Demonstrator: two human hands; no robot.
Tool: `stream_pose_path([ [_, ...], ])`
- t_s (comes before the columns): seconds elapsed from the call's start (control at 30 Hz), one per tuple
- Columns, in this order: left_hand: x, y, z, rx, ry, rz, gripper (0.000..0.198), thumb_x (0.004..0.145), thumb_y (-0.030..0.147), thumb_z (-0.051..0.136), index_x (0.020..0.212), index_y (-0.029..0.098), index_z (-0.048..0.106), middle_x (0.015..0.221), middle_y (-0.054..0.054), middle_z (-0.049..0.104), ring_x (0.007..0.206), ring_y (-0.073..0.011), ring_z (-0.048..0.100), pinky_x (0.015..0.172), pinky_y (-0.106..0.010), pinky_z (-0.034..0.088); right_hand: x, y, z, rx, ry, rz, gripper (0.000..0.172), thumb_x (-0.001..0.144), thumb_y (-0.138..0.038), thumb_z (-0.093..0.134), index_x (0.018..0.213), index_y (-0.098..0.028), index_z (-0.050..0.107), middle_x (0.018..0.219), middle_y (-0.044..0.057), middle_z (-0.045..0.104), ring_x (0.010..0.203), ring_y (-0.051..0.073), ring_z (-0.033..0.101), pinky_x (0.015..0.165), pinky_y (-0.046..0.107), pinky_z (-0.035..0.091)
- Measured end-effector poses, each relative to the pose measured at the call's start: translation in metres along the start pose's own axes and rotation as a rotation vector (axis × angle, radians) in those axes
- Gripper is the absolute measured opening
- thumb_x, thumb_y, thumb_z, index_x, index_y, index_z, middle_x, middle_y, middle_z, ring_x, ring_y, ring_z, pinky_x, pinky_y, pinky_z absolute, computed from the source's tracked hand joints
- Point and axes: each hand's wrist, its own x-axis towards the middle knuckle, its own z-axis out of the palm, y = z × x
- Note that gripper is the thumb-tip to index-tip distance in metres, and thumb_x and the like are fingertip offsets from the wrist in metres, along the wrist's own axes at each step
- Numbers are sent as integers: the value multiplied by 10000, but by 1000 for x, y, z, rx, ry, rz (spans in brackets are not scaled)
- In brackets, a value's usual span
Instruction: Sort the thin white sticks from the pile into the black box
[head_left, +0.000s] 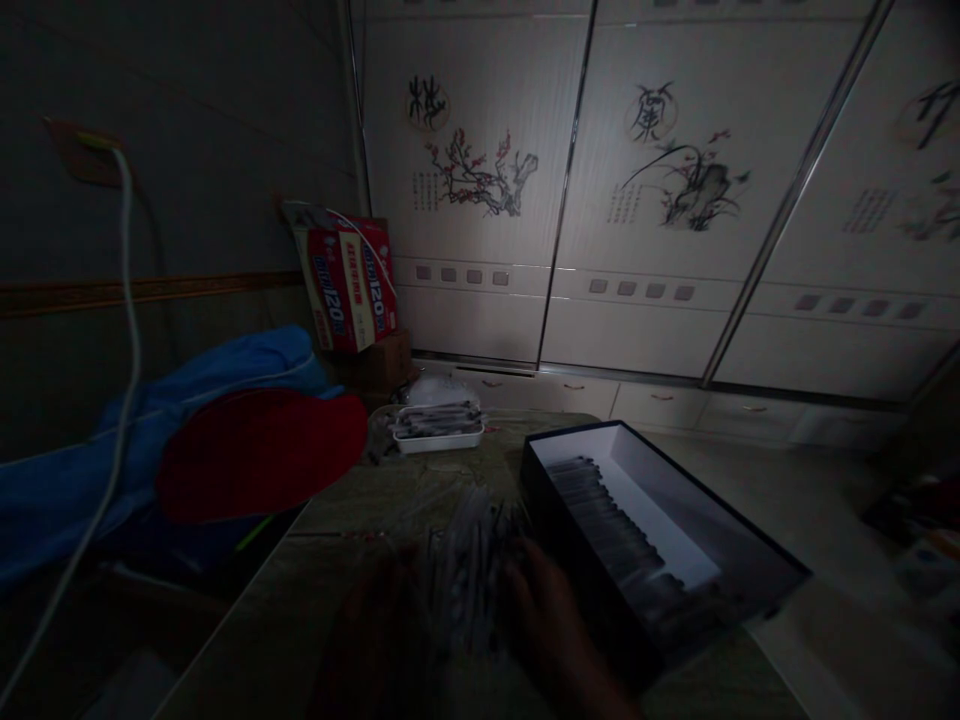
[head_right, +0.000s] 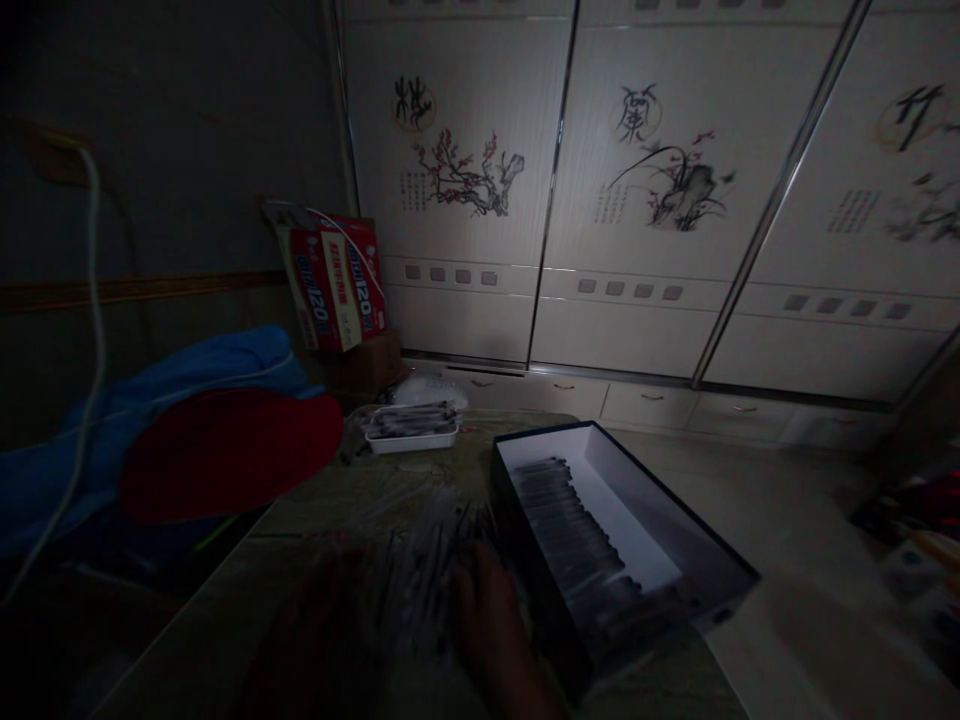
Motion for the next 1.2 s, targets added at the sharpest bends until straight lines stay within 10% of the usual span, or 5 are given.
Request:
stream_pose_path([
  [0.23,1,-7,-1,26,-30,-24,364,707,499,597,875,203,727,972,-53,739,931,-220,666,834,-293,519,-39,17,20,346,-22,160,422,680,-635,647,858,-259,718,923,64,698,945,259,615,851,330,468],
  [0.47,-3,-6,1,32,-65,-32,330,735,481,585,845,197,711,905,-34,740,868,-209,667,801,-286,517,-58,5,54,511,-187,273,562,778,-737,407,855,-237,653,547,1,601,469,157,560,430,238,411],
  [0.67,0,-13,-2,36,-95,-27,261,725,438,597,773,198,687,774,-4,720,756,-191,644,704,-263,508,-49,9,47,588,-261,220,505,729,-698,542,650,-200,578,549,-7,589,488,131,548,478,225,419],
  [0.93,-1,-17,-3,140,-79,-39,252,752,423,573,721,185,650,678,14,676,671,-168,600,653,-247,472,-50,4,57,557,55,188,510,638,-701,626,689,-193,615,581,3,588,549,150,556,520,236,425],
  [1.2,0,-14,0,106,-100,-46,269,738,434,593,771,178,669,737,3,703,726,-180,619,694,-251,474,-49,2,54,493,-30,149,549,818,-658,434,526,-201,518,478,-21,469,433,104,433,449,212,334],
])
